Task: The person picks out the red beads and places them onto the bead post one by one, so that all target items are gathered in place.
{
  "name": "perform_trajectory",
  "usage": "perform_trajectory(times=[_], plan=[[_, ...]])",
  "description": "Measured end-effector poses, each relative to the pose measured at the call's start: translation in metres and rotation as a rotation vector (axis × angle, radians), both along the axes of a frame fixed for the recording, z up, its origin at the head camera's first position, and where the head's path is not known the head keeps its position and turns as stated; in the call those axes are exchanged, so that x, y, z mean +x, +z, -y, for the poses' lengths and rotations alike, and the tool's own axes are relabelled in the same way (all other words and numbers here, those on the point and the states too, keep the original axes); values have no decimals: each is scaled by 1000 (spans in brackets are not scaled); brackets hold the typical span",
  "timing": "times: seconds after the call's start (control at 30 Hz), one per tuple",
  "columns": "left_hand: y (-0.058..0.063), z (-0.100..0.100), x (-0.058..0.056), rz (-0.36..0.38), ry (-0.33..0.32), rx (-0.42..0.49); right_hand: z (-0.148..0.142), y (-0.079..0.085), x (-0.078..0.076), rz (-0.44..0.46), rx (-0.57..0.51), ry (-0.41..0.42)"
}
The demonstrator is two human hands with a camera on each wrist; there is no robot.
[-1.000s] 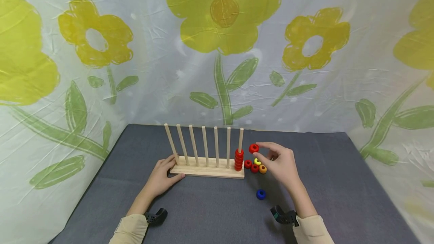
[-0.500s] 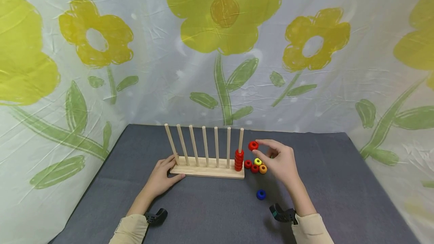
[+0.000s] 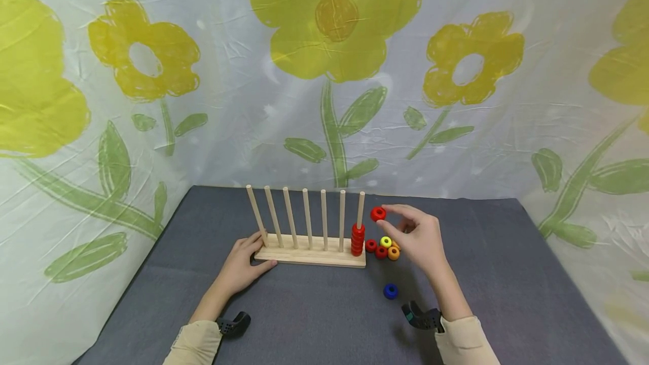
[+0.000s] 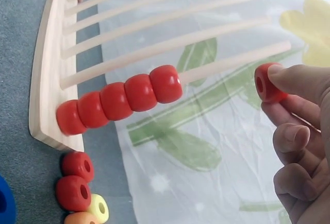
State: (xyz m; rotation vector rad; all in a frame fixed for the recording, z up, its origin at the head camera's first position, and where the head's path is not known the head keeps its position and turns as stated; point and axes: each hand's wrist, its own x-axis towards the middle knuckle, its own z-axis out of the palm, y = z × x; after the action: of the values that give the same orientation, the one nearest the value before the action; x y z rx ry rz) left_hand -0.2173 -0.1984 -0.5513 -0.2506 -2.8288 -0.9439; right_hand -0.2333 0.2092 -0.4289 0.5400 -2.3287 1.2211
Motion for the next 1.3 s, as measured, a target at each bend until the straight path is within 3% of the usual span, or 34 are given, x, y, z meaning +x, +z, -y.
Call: perform_trajectory(times=[1.3], plan=[[1,0,-1,17,0,1,8,27,-4,-40,-74,-22]])
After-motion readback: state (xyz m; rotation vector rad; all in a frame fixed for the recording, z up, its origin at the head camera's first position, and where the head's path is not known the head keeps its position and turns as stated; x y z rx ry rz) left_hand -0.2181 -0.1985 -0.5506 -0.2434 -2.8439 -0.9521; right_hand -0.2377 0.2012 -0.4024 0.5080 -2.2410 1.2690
